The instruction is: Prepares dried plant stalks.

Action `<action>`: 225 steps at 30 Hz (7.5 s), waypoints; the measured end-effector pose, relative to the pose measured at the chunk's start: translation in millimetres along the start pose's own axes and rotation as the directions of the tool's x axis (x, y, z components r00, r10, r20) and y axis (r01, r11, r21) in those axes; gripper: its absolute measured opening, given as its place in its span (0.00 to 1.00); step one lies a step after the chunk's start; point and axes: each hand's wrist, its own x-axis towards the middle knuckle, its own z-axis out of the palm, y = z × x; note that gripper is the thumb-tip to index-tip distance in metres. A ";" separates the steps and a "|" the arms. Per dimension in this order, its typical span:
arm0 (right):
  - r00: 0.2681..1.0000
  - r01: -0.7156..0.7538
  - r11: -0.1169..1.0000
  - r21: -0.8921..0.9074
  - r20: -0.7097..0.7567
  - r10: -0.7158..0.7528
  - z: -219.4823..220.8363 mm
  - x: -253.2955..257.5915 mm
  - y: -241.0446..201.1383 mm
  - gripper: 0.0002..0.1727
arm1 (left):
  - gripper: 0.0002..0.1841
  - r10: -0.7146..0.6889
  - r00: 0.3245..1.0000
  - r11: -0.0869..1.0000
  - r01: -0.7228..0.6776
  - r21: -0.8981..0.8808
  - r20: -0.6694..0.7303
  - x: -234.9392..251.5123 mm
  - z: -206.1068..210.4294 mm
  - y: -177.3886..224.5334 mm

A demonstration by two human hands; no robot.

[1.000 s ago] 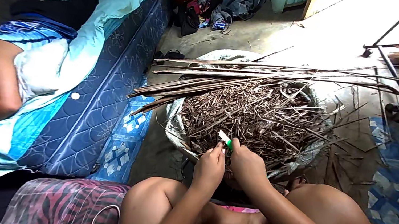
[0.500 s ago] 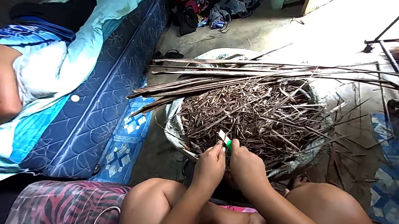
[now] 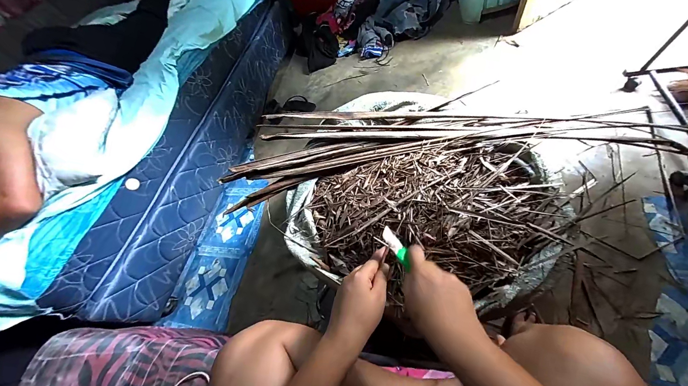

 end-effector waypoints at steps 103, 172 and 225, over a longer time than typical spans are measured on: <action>0.997 -0.079 0.996 -0.036 0.013 0.079 19.0 32.5 12.3 0.22 | 0.19 0.039 0.997 0.995 -0.033 0.096 -0.064 -16.6 6.3 -13.1; 0.995 -0.083 0.996 -0.043 0.051 0.085 21.3 37.3 14.5 0.23 | 0.17 -0.152 0.946 0.779 0.292 -0.554 0.285 -30.1 -10.0 -19.5; 0.995 -0.079 0.997 -0.021 -0.059 0.077 1.0 26.9 13.1 0.19 | 0.23 0.089 0.992 0.983 -0.074 0.170 -0.085 -10.4 7.6 5.3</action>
